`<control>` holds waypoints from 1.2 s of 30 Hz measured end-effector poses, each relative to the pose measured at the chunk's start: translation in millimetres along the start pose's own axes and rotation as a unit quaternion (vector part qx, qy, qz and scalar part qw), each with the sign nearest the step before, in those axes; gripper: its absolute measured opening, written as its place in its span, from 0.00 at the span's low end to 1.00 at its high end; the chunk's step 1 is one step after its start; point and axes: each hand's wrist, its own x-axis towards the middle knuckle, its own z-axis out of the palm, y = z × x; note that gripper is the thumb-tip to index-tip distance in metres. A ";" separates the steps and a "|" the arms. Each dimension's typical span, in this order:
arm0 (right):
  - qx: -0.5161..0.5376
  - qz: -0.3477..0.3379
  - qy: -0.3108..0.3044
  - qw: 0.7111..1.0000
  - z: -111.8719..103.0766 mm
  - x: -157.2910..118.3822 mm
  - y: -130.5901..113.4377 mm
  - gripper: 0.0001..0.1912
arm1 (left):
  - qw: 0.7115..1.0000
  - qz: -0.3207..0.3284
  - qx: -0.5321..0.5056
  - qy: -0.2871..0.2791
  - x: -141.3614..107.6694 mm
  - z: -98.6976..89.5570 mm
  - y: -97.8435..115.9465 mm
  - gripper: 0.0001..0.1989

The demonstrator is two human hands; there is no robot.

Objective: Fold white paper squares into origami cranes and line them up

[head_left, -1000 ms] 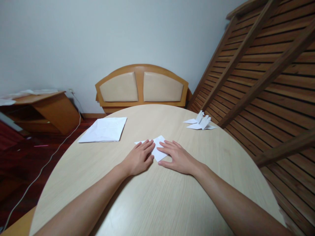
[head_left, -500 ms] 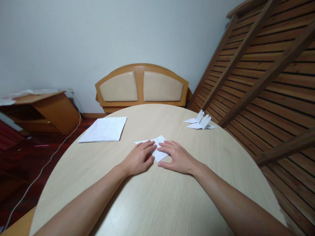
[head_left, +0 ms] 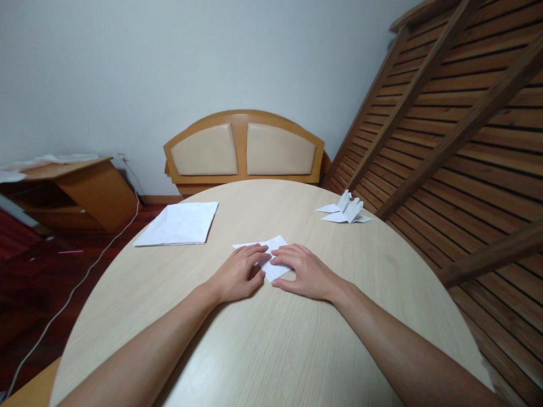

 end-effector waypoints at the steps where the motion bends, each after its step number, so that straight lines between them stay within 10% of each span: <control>1: 0.004 -0.002 0.001 1.000 -0.3 0.3 -0.5 0.19 | 1.000 0.002 -0.004 0.000 0.1 -0.1 -0.2 0.22; 19: -0.009 -0.045 -0.033 0.998 -1.8 0.6 -4.2 0.09 | 0.999 -0.007 -0.044 -0.005 0.5 -3.0 1.3 0.17; 36: 0.048 0.026 -0.034 0.998 -9.9 -1.4 -9.3 0.19 | 0.992 0.106 0.043 -0.049 5.6 -17.5 0.9 0.11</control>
